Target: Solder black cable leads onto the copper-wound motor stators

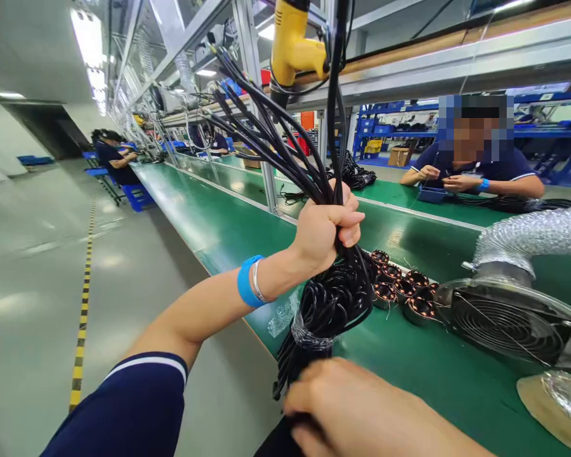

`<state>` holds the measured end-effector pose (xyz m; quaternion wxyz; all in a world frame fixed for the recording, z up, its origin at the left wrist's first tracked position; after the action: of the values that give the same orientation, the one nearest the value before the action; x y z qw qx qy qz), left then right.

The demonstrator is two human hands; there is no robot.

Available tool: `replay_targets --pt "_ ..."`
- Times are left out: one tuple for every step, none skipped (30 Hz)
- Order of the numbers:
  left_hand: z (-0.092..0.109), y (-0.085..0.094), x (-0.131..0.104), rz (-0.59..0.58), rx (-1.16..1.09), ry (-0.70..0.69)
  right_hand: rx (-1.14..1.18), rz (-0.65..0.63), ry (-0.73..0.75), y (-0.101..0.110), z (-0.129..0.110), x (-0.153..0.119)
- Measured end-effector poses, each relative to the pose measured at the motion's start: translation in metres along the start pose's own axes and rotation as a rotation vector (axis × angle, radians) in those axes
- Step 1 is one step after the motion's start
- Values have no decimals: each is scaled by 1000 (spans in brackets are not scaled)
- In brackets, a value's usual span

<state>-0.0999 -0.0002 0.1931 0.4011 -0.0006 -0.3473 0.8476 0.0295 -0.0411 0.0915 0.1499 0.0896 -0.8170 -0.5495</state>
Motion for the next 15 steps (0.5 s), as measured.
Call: replay_targets --pt "-4 -3 -1 -4 15 9 -73 85 34 -2 -9 15" --pt "-7 -6 -3 -4 33 13 -213 184 50 -5 -14 34" --pt "-9 -8 -5 -1 52 9 -348 247 -11 -8 -12 53" --pt "-9 -9 -7 4 66 -4 -426 253 -109 -13 -5 70" --pt "-7 -9 -9 12 73 -22 -420 266 -129 -18 -1 85" --pt "-3 -8 -10 24 77 -41 -398 275 -122 -21 2 95" --pt "3 -6 -11 39 80 -63 -357 278 -91 -24 2 100" --pt "11 -1 -12 63 86 -84 -310 283 -36 -26 0 98" --pt "21 6 -13 94 99 -104 -250 287 30 -26 -5 90" --pt "33 15 -14 135 115 -131 -171 292 97 -26 -12 77" --pt "47 27 -14 187 134 -156 -93 300 152 -24 -18 59" --pt "63 41 -14 243 156 -185 85 329 212 -21 -23 38" --pt "81 57 -12 305 183 -208 227 362 214 -18 -23 16" --pt "99 74 -9 368 222 -217 315 440 149 -14 -16 -8" --pt "118 90 -4 439 280 -210 367 551 33 -11 -2 -32"
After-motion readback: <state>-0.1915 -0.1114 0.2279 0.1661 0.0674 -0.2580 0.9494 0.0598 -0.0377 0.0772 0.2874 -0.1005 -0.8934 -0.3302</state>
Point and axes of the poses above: each hand's wrist, its own x-axis towards the middle knuckle, its own y-axis out of the back of the hand, z = x × y, the point moved 4 cm from there along x, towards the middle knuckle, and after that the axes turned 14 degrees about z, right-handed, at the moved point
